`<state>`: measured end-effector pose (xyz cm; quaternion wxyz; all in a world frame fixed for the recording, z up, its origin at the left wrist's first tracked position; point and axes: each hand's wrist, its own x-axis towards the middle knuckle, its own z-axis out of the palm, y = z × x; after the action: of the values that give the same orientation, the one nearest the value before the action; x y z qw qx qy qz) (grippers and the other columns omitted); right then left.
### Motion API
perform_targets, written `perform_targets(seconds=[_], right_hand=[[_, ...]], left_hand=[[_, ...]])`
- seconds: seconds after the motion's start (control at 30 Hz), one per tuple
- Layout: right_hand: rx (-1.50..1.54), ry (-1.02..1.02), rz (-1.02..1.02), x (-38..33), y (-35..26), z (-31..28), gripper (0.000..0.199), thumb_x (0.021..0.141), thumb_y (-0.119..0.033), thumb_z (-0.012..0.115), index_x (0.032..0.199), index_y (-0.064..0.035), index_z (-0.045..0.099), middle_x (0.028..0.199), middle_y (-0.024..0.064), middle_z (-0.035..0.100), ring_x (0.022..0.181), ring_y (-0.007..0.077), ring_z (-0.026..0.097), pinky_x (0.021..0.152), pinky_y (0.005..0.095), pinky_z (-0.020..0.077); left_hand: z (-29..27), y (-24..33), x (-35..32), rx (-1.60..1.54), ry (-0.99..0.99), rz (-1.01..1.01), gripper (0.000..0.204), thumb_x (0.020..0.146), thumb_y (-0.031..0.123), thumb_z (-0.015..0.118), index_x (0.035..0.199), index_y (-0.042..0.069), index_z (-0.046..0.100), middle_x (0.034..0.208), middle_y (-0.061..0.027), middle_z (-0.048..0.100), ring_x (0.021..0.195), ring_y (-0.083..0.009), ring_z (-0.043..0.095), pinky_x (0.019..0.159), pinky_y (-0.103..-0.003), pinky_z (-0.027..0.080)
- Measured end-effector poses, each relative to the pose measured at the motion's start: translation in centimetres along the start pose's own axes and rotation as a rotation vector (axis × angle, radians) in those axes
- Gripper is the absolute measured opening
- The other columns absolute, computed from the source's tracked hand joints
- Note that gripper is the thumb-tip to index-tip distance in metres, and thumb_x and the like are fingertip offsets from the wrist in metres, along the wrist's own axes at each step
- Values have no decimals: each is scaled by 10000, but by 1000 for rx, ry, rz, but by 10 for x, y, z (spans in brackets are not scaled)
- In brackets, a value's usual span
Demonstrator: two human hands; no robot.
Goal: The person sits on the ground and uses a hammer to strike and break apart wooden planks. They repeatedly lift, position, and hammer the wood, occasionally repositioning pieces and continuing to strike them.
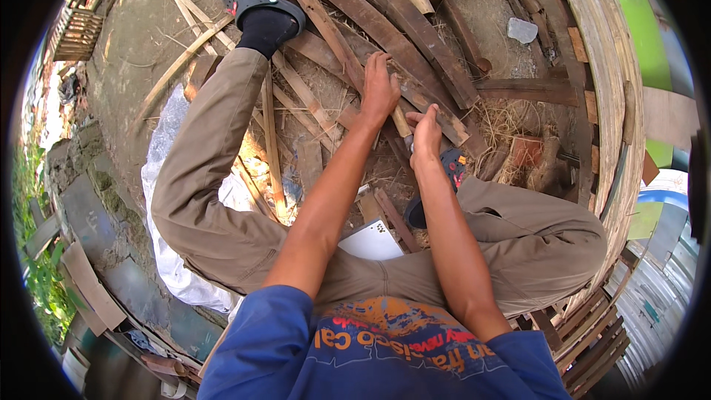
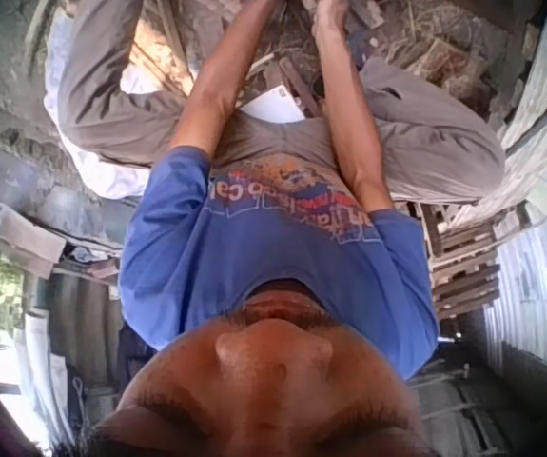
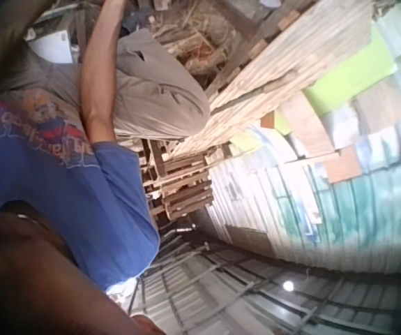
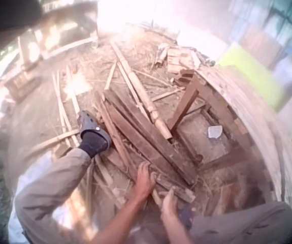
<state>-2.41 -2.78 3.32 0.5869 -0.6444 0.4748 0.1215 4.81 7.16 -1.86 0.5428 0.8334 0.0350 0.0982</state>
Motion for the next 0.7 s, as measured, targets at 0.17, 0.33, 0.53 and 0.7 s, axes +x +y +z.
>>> perform_targets(seconds=[0.17,0.33,0.53,0.7], right_hand=[[-81,10,-10,4,-7,0,755,1039,-550,280,944,50,729,1009,169,705,998,281,637,928,391,445],[-40,-47,-30,9,-4,-11,740,1049,-567,286,983,46,695,1030,176,683,947,262,633,880,363,473],[-48,26,-104,-5,23,-32,657,1053,-531,358,895,24,671,863,119,691,803,224,637,804,357,484],[67,108,-200,18,91,-52,648,1048,-519,384,839,9,697,809,116,694,827,204,655,775,344,487]], left_hand=[[11,-5,-1,24,-2,-35,488,783,-67,580,1261,-58,482,1348,-302,436,1296,-473,408,1119,-470,334],[19,10,-3,-13,198,-319,429,813,-37,580,1228,-68,478,1185,-261,562,1093,-400,601,961,-448,480],[-1,25,-8,-974,3,-973,286,906,288,714,868,54,555,659,-50,585,501,-130,537,476,-303,437],[-19,81,-43,-764,-304,-653,438,889,378,746,626,87,550,535,7,525,475,-96,495,471,-272,383]])
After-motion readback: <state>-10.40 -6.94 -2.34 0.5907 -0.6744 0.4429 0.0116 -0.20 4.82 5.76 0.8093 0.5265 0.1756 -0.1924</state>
